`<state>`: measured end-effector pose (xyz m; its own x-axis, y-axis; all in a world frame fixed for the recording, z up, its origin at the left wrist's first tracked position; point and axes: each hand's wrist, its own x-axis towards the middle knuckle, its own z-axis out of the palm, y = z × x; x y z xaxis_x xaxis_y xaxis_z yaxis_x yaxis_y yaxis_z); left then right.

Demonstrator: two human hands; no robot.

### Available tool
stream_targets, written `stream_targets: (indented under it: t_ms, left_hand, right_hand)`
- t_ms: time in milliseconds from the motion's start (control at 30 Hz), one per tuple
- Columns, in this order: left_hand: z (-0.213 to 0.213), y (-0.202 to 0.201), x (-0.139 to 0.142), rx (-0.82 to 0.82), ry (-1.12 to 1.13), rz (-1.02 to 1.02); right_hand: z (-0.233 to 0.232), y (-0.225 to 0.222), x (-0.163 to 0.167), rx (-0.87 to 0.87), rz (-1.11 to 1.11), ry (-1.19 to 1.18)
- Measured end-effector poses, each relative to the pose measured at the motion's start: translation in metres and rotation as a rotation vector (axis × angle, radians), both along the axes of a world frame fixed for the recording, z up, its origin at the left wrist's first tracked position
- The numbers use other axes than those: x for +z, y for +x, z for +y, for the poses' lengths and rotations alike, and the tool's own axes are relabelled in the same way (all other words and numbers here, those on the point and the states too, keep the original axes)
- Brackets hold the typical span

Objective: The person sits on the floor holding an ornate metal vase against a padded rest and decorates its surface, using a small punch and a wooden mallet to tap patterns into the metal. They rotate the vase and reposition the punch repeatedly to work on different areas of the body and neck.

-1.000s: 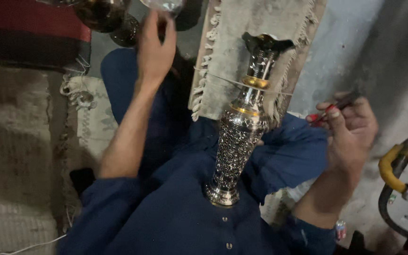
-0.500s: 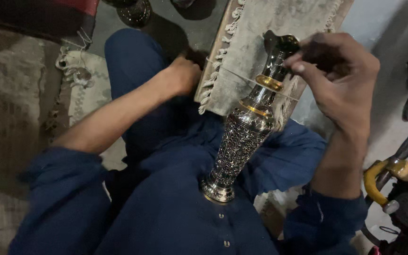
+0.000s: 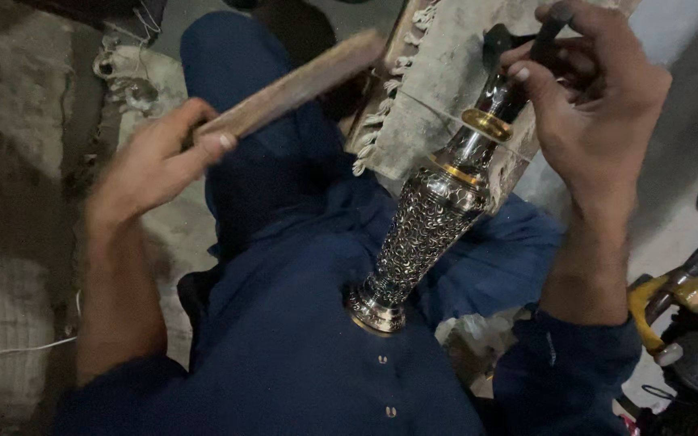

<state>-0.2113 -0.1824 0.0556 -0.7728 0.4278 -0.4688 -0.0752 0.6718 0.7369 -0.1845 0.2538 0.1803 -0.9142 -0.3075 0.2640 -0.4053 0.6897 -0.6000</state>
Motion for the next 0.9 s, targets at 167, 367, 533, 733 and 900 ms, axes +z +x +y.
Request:
stream_targets:
  t_ms: [167, 367, 533, 733, 900]
  left_hand:
    - [0.042, 0.008, -0.025, -0.11, 0.724, -0.133]
    - [0.114, -0.009, -0.014, 0.021, 0.609, 0.137]
    - [0.135, -0.029, 0.007, -0.059, 0.678, 0.281]
    - [0.143, -0.055, 0.015, -0.121, 0.567, 0.481]
    - [0.14, -0.068, 0.011, -0.137, 0.55, 0.909]
  right_hand:
    - [-0.006, 0.003, 0.001, -0.019, -0.019, -0.011]
    - [-0.012, 0.003, -0.001, -0.046, -0.045, -0.075]
    - [-0.011, -0.002, -0.002, -0.015, 0.032, 0.001]
    - [-0.006, -0.005, -0.001, -0.077, 0.025, 0.127]
    - [0.0, -0.007, -0.007, -0.021, 0.065, 0.105]
